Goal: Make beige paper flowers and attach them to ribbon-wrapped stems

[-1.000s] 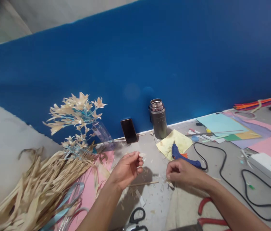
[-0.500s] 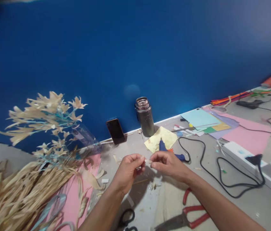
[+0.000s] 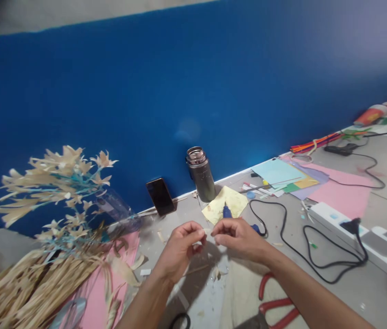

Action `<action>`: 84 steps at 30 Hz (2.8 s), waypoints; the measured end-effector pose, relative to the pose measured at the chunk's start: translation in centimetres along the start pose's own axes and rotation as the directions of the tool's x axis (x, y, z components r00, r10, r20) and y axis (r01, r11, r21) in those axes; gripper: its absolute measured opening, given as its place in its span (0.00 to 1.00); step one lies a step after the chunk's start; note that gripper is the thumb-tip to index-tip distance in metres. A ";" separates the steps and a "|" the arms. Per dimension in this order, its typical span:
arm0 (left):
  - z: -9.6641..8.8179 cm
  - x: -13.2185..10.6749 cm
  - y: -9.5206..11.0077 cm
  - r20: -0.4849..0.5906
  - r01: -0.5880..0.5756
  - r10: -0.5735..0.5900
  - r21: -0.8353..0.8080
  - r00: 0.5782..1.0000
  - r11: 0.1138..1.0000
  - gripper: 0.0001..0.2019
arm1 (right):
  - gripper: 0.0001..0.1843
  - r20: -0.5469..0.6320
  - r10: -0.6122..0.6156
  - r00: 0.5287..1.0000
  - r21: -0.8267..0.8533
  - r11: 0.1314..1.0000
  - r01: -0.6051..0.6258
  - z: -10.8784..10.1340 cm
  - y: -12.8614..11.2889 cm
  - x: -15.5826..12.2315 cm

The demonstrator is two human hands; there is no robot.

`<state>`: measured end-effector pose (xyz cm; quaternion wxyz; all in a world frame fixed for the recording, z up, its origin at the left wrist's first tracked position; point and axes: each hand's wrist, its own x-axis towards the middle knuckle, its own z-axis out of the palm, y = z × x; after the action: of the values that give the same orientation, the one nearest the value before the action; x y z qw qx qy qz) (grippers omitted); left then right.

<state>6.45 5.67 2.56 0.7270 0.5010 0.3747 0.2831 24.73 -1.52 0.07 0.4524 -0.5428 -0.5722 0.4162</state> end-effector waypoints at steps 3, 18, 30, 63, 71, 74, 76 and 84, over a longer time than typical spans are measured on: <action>-0.4 2.4 1.1 -0.066 -0.098 0.101 0.040 0.993 0.994 0.11 | 0.09 -0.108 0.024 0.994 -0.434 0.898 -0.069 -2.2 0.4 0.1; -1.7 10.2 -4.3 -0.214 0.034 -0.011 0.107 0.977 0.994 0.13 | 0.19 -0.155 0.093 0.984 -0.822 0.540 -0.181 -2.9 3.3 0.9; -2.3 10.5 -4.2 -0.111 0.053 -0.067 -0.123 0.992 0.991 0.15 | 0.16 -0.279 0.087 0.956 -0.314 0.933 -0.176 -6.9 2.6 0.1; -2.1 10.2 -3.7 0.183 0.145 -0.069 -0.441 0.981 0.886 0.18 | 0.25 -0.176 0.014 0.984 -0.124 0.992 -0.036 -4.3 2.7 0.7; -2.0 10.2 -3.9 0.202 0.167 -0.081 -0.453 0.976 0.876 0.18 | 0.25 -0.144 0.003 0.990 -0.182 0.983 -0.029 -3.9 1.9 0.8; -2.2 10.3 -3.9 0.210 0.172 -0.081 -0.462 0.974 0.870 0.17 | 0.25 -0.152 -0.014 0.988 -0.199 0.980 -0.017 -3.9 1.8 0.8; -2.2 10.3 -3.9 0.215 0.178 -0.085 -0.465 0.973 0.867 0.18 | 0.24 -0.161 -0.011 0.987 -0.190 0.982 -0.020 -3.9 1.9 0.7; -2.1 10.2 -3.8 0.218 0.198 -0.103 -0.478 0.970 0.855 0.17 | 0.24 -0.201 0.054 0.978 -0.215 0.972 -0.098 -3.9 2.4 0.7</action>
<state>10.59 13.48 -4.10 0.8828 0.2902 0.2585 0.2641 29.12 -0.67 -1.21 0.4256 -0.6497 -0.5476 0.3113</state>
